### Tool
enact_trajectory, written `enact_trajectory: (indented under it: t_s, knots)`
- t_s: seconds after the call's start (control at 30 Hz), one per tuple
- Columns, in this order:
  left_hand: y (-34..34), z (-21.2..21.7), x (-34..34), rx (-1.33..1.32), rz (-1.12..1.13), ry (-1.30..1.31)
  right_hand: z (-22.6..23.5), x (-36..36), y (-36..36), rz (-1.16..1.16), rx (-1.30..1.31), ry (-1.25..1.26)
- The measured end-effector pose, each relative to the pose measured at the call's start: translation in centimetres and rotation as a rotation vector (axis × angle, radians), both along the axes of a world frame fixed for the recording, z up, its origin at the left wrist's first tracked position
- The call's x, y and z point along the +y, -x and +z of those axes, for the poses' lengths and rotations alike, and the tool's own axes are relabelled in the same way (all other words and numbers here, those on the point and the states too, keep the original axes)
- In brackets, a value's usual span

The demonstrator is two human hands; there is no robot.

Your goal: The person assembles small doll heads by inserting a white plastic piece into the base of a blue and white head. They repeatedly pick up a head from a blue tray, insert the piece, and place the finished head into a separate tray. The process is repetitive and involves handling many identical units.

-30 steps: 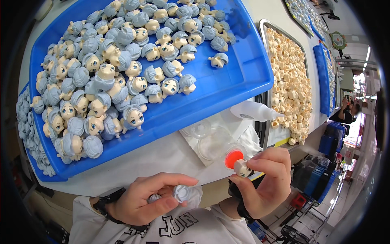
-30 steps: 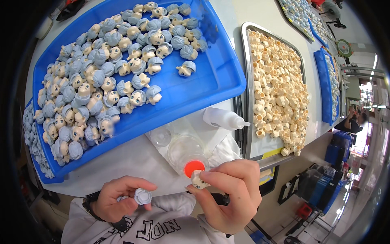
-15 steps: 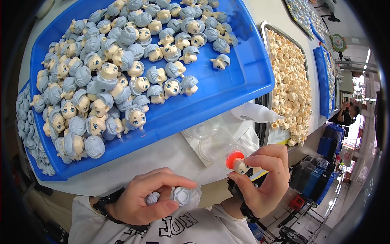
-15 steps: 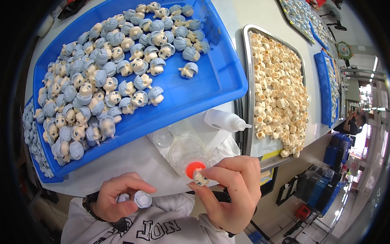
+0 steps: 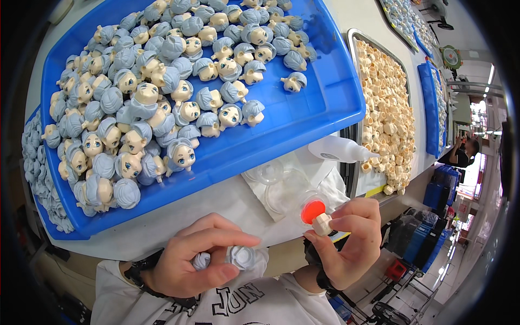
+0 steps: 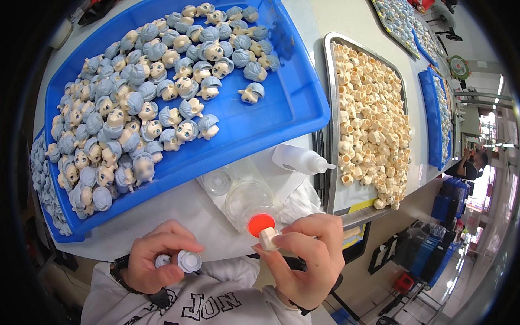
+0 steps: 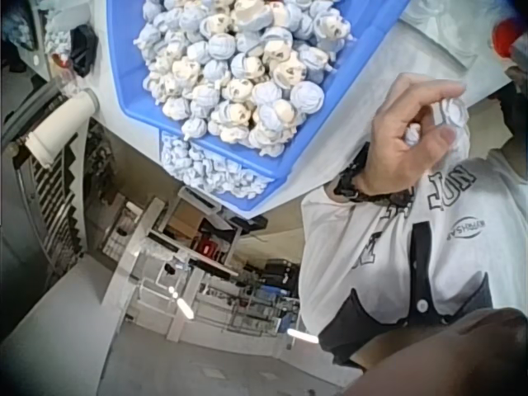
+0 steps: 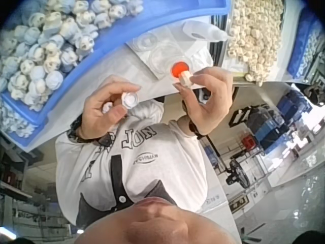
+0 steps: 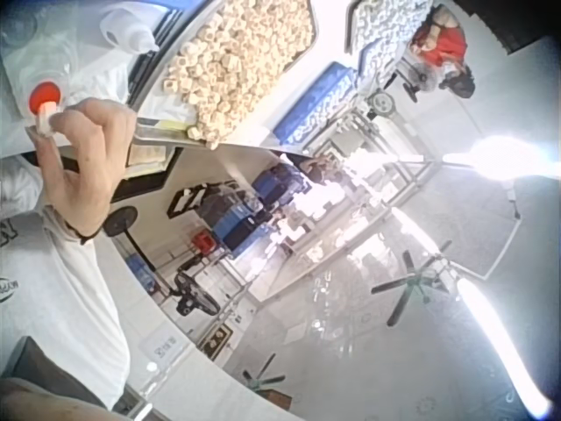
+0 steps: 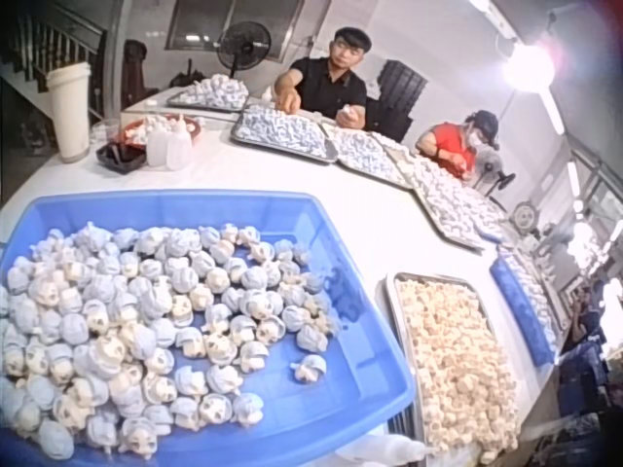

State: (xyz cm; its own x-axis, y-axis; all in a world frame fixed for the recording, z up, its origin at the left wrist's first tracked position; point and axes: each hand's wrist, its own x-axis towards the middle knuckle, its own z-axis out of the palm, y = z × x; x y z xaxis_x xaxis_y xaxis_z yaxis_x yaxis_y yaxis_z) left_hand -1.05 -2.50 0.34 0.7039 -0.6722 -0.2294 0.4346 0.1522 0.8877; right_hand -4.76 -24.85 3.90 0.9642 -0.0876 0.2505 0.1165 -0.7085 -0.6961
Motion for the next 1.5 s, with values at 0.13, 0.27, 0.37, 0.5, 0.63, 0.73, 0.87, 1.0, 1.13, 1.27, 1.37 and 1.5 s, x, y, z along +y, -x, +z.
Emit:
enact_trajectory:
  t_s: [0.13,0.27,0.37,0.5,0.63,0.73,0.87,1.0,1.13,1.27,1.37,1.5]
  knots:
    - [-0.2,0.2,0.0,0.037,0.012,0.021,-0.4,0.3,-0.1,-0.061,-0.112,-0.047]
    - [0.6,0.5,-0.2,0.273,0.106,0.123,-0.5,0.7,0.1,-0.068,-0.189,-0.136]
    - [0.4,-0.4,0.1,0.159,0.028,0.149,-0.5,0.7,0.0,0.157,-0.182,-0.208]
    - [0.1,-0.4,0.0,0.023,-0.006,0.102,-1.2,1.8,0.1,0.347,-0.252,-0.262]
    - [-0.1,-0.3,0.1,-0.009,-0.013,0.062,-0.9,3.2,0.2,0.346,-0.156,-0.298]
    - [-0.2,-0.1,0.1,0.004,-0.015,0.054,-1.1,2.9,0.1,0.382,-0.136,-0.240]
    - [-0.2,-0.1,0.1,-0.013,-0.034,0.056,-1.0,3.6,-0.1,0.383,-0.084,-0.189]
    - [-0.2,-0.2,0.1,-0.027,-0.031,0.045,-1.4,3.8,0.2,0.357,-0.101,-0.171]
    - [-0.1,-0.3,0.3,0.167,-0.039,0.130,-1.3,4.7,0.2,0.318,-0.163,-0.120]
    - [0.4,-0.2,0.6,0.256,-0.018,0.158,-2.5,5.5,0.4,0.263,-0.236,0.051]
    - [0.3,0.0,0.3,0.309,-0.019,0.187,-2.5,5.5,0.3,0.274,-0.232,0.076]
    - [0.0,0.4,0.4,0.309,-0.111,0.106,-2.5,5.3,0.5,0.290,-0.206,-0.001]
